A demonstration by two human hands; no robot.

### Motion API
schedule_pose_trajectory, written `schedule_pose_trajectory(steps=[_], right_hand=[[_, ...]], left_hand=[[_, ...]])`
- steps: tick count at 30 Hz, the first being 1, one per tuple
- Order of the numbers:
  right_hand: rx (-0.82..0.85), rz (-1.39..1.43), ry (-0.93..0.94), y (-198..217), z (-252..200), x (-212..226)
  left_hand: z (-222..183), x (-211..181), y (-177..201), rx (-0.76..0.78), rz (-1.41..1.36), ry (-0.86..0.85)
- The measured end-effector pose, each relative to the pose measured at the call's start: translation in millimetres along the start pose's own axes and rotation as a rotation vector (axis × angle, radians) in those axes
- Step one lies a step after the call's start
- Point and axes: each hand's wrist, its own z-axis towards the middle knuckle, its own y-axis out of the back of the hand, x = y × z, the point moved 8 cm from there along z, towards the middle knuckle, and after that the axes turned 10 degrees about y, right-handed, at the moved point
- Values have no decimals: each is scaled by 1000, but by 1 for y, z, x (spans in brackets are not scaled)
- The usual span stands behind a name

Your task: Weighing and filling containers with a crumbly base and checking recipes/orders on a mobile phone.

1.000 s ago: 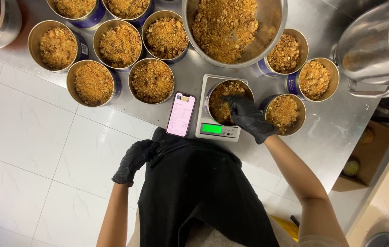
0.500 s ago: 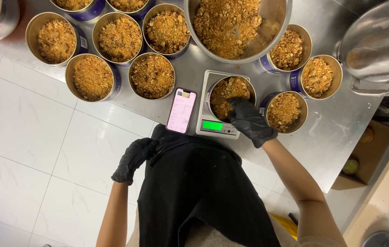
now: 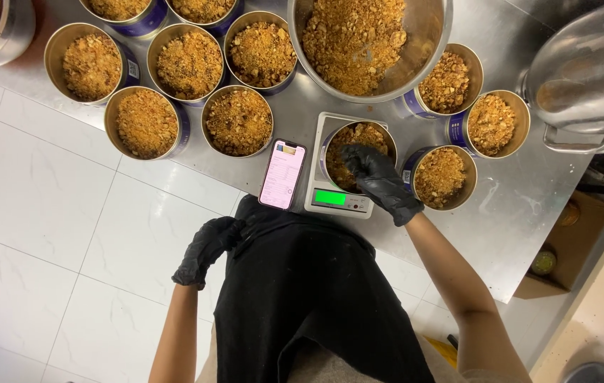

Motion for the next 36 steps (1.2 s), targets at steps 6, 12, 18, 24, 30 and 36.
schedule_pose_trajectory(steps=[6, 12, 18, 24, 30, 36], right_hand=[[69, 297, 14, 25, 14, 21], [-193, -110, -27, 124, 82, 85], [-47, -435, 150, 126, 181, 22], [165, -456, -117, 70, 230, -86], [161, -427, -105, 71, 236, -92], [366, -725, -19, 85, 224, -117]], left_hand=[[2, -3, -2, 57, -74, -42], [6, 1, 0, 89, -61, 58], [2, -10, 3, 34, -7, 67], [-14, -24, 9, 8, -52, 72], [-5, -9, 9, 26, -42, 115], [-2, -14, 11, 10, -32, 154]])
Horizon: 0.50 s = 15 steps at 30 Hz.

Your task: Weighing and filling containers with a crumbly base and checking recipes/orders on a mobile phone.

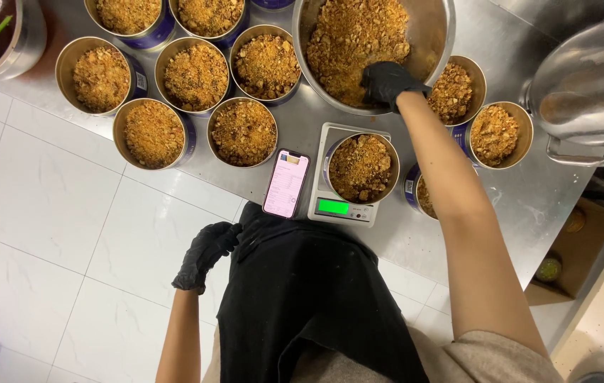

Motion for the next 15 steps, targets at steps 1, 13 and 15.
schedule_pose_trajectory(steps=[1, 13, 15], right_hand=[[-1, -2, -2, -10, 2, -15], [127, 58, -91, 31, -4, 27], [-185, 241, -2, 67, -1, 58]], left_hand=[[3, 1, 0, 1, 0, -3], [15, 14, 2, 18, -39, -26], [14, 10, 2, 10, -20, -26]])
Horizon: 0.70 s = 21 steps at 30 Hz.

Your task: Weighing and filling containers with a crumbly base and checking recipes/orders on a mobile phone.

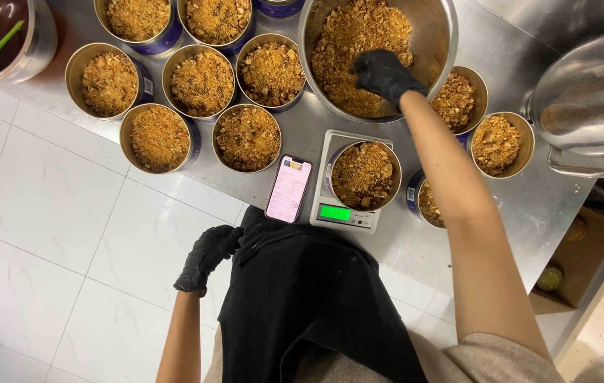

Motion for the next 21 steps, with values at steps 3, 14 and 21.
schedule_pose_trajectory(steps=[3, 14, 21], right_hand=[[-134, 488, -91, -1, 7, 47], [-284, 306, 266, -7, 17, 46], [229, 874, 255, 22, -125, 108]], left_hand=[[-2, -7, -4, 17, 10, -21], [-4, -3, 0, 6, 21, -82], [1, 4, -7, 20, 52, -86]])
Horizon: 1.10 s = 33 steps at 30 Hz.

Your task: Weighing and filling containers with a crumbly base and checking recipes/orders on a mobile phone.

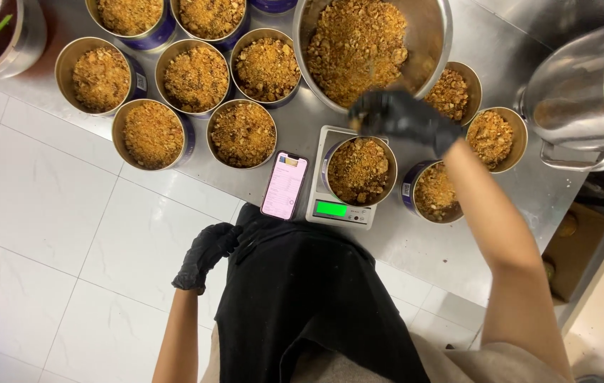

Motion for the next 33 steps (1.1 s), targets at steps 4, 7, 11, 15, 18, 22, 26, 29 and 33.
schedule_pose_trajectory(steps=[4, 7, 11, 15, 18, 22, 26, 29, 33], right_hand=[[95, -500, -281, -48, -55, -28], [57, -661, -98, -56, -74, -44], [-164, -621, -144, -47, -79, 1], [-362, -656, -165, -24, -87, 4], [-395, -697, 24, -18, -79, 22], [-421, -683, 26, -8, -60, 49], [-405, -786, 60, 5, -40, 55], [-392, -831, 53, 15, -23, 49], [-377, -880, -33, 45, 9, 7]], left_hand=[[5, 0, 0, -16, -103, -83], [1, -18, -5, 56, -79, -204], [-1, -19, -4, 23, 14, -94], [-2, -10, -4, 7, 42, 16], [-4, -10, -6, 7, -17, 31], [-9, -10, -7, 13, 24, 58], [-10, -3, -5, 5, 1, 56], [-10, -1, -4, 9, -42, 46], [-19, -9, 0, -28, -16, 68]])
